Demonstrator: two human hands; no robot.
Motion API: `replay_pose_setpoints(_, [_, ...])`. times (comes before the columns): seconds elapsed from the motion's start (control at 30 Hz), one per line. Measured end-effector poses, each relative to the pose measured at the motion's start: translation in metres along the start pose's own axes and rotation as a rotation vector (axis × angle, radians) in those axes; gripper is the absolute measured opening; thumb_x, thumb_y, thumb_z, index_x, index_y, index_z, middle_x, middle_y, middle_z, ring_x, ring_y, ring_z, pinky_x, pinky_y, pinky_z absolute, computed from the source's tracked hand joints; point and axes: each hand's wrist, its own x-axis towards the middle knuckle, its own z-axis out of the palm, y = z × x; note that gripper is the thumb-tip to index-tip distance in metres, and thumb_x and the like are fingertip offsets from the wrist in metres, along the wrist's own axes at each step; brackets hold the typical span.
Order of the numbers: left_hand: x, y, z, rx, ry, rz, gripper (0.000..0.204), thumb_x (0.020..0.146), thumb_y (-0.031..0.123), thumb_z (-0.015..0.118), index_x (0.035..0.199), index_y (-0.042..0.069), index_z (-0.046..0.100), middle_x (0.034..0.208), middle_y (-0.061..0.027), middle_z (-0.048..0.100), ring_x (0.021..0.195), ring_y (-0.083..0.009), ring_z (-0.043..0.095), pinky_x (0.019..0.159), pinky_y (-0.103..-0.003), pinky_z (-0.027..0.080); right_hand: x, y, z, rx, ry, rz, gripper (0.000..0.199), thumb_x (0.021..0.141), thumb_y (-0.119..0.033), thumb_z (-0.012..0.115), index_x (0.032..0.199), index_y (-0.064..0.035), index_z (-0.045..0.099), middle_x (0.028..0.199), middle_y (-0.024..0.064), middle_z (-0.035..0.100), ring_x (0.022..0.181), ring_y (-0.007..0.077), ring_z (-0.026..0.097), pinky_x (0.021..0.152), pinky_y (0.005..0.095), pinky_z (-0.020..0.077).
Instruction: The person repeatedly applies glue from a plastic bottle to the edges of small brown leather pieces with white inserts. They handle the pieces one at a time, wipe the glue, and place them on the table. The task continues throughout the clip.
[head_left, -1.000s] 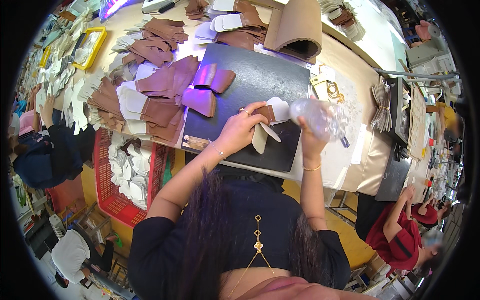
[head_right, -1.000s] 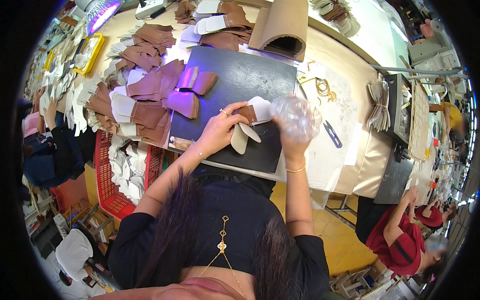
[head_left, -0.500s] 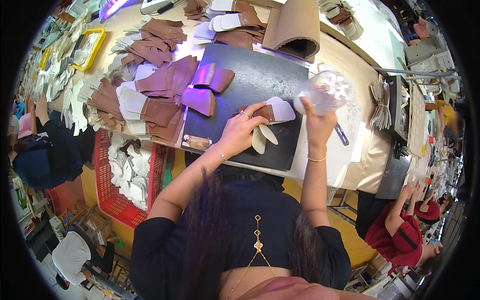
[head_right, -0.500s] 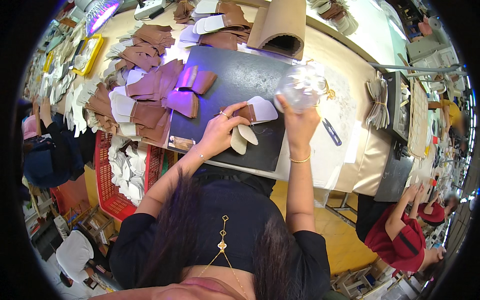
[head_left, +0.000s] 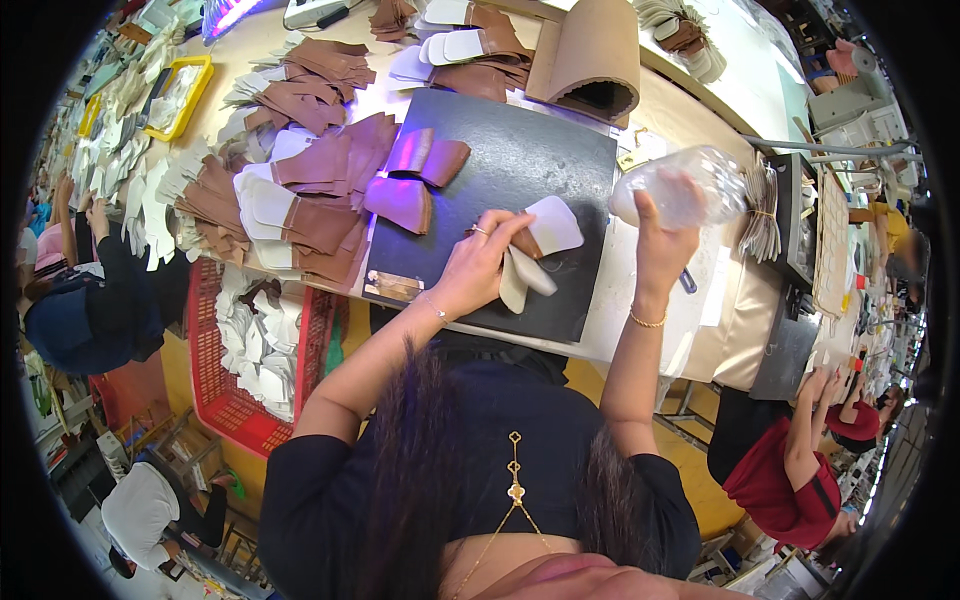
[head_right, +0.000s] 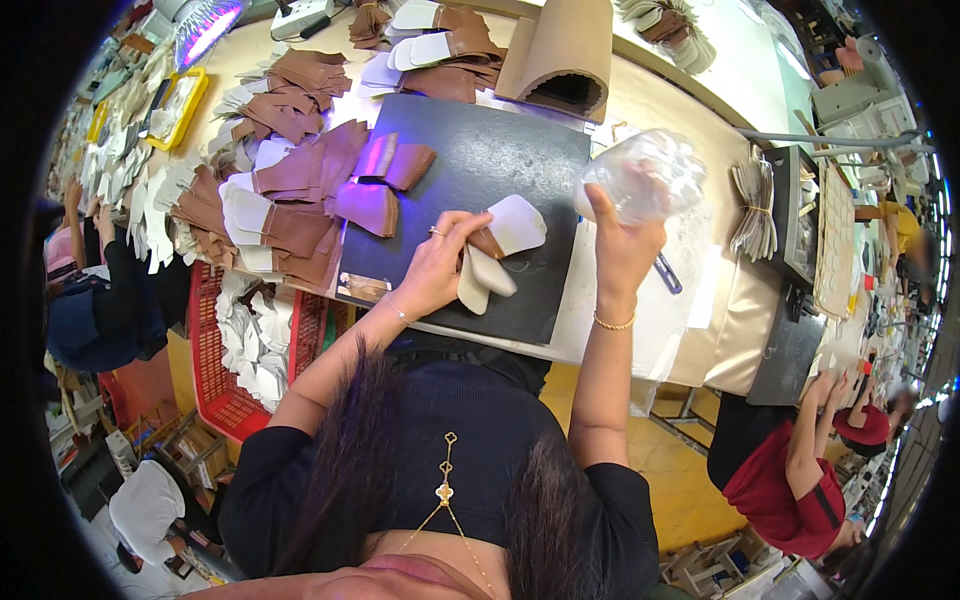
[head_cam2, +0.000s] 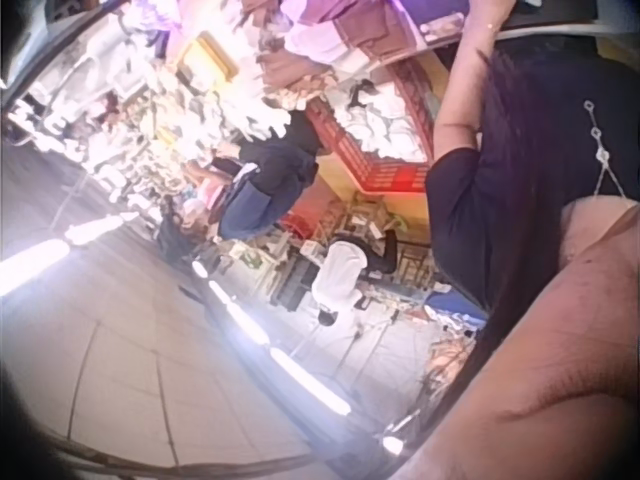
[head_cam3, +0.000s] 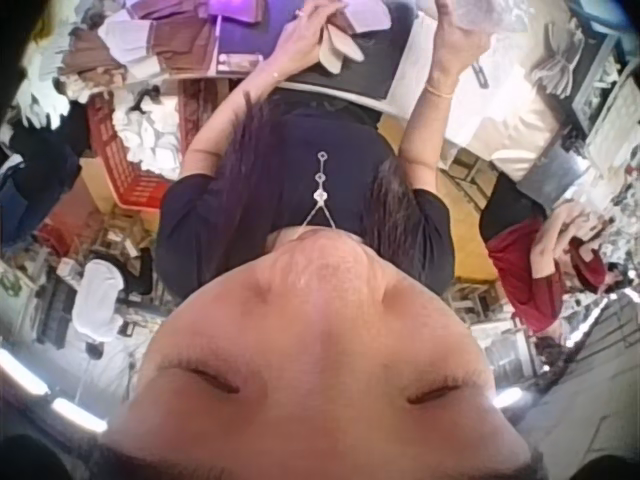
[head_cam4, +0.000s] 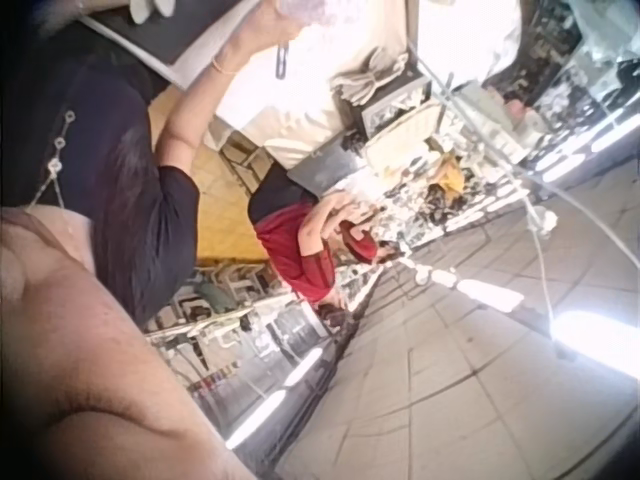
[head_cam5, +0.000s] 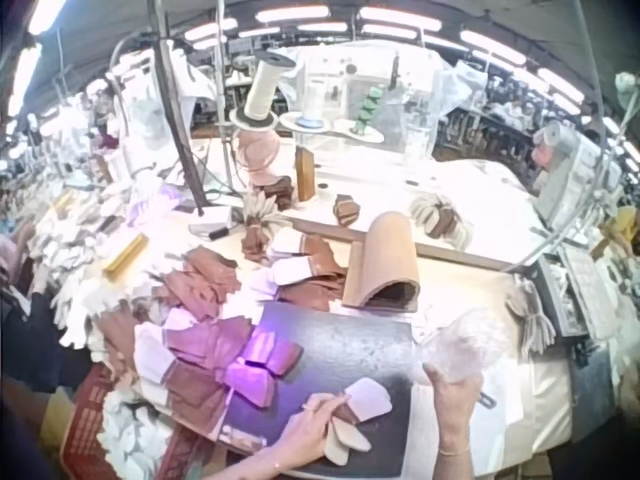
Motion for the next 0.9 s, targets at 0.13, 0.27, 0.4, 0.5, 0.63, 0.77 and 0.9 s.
replay_pose_setpoints(0.13, [-0.001, -0.005, -0.001, 0.005, -0.037, -0.032, 0.057, 0.078, 0.011, 0.073, 0.131, 0.013, 0.051, 0.108, -0.0097, 0.055, 0.095, -0.0324, 0.063, 0.076, -0.038, 0.053, -0.011, -0.008, -0.007, 0.294, 0.018, 0.021, 0.068, 0.077, -0.019, 0.085, 0.131, 0.0021, 0.048, 0.121, 0.012, 0.061, 0.112, 0.0224, 0.06, 0.098, 0.0352, 0.0475])
replay_pose_setpoints(0.27, [0.001, -0.009, -0.005, 0.032, -0.13, 0.138, 0.029, 0.079, 0.003, 0.068, 0.105, 0.015, 0.067, 0.111, -0.0078, 0.055, 0.091, -0.0275, 0.063, 0.075, -0.037, 0.053, -0.023, -0.021, 0.007, 0.531, -0.094, 0.05, 0.07, 0.08, -0.02, 0.082, 0.134, 0.0021, 0.043, 0.128, 0.0131, 0.054, 0.121, 0.03, 0.056, 0.101, 0.0397, 0.0462])
replay_pose_setpoints(0.4, [0.001, -0.005, -0.009, -0.005, -0.126, 0.161, 0.026, 0.076, -0.002, 0.067, 0.096, 0.015, 0.069, 0.122, -0.0083, 0.052, 0.083, -0.0243, 0.062, 0.079, -0.037, 0.052, -0.035, -0.027, 0.022, 0.484, -0.182, 0.172, 0.058, 0.075, -0.017, 0.087, 0.122, 0.0014, 0.057, 0.111, 0.0085, 0.065, 0.11, 0.0191, 0.061, 0.093, 0.0341, 0.0501])
replay_pose_setpoints(0.5, [0.001, -0.002, -0.012, -0.015, -0.166, 0.012, 0.023, 0.077, 0.002, 0.068, 0.095, 0.016, 0.069, 0.135, -0.0104, 0.047, 0.09, -0.0279, 0.064, 0.081, -0.04, 0.053, -0.044, -0.029, 0.029, 0.202, -0.376, -0.033, 0.055, 0.073, -0.018, 0.086, 0.119, -0.0012, 0.06, 0.106, 0.012, 0.07, 0.097, 0.0224, 0.069, 0.082, 0.0326, 0.0542])
replay_pose_setpoints(0.63, [0.005, -0.002, -0.012, -0.023, -0.144, -0.015, 0.023, 0.078, 0.005, 0.069, 0.098, 0.015, 0.068, 0.144, -0.0151, 0.041, 0.094, -0.0316, 0.063, 0.084, -0.041, 0.052, -0.031, -0.025, 0.021, -0.001, -0.291, -0.204, 0.047, 0.071, -0.018, 0.086, 0.11, -0.0007, 0.067, 0.095, 0.0131, 0.073, 0.083, 0.0255, 0.073, 0.072, 0.0328, 0.0562])
replay_pose_setpoints(0.77, [0.007, -0.003, -0.011, -0.04, -0.161, -0.063, 0.022, 0.077, 0.008, 0.072, 0.099, 0.012, 0.069, 0.141, -0.0144, 0.047, 0.103, -0.0317, 0.061, 0.091, -0.038, 0.049, -0.016, -0.021, 0.016, 0.063, -0.156, -0.007, 0.042, 0.076, -0.018, 0.085, 0.108, 0.0012, 0.067, 0.093, 0.012, 0.073, 0.082, 0.0226, 0.071, 0.073, 0.0307, 0.055])
replay_pose_setpoints(0.9, [0.009, -0.003, -0.013, -0.081, -0.233, -0.118, 0.022, 0.078, 0.01, 0.073, 0.099, 0.011, 0.069, 0.141, -0.0148, 0.048, 0.115, -0.0341, 0.058, 0.094, -0.038, 0.048, -0.026, -0.029, 0.033, -0.01, -0.292, -0.171, 0.042, 0.075, -0.026, 0.084, 0.102, 0.002, 0.068, 0.093, 0.0143, 0.072, 0.077, 0.0269, 0.071, 0.069, 0.034, 0.0547])
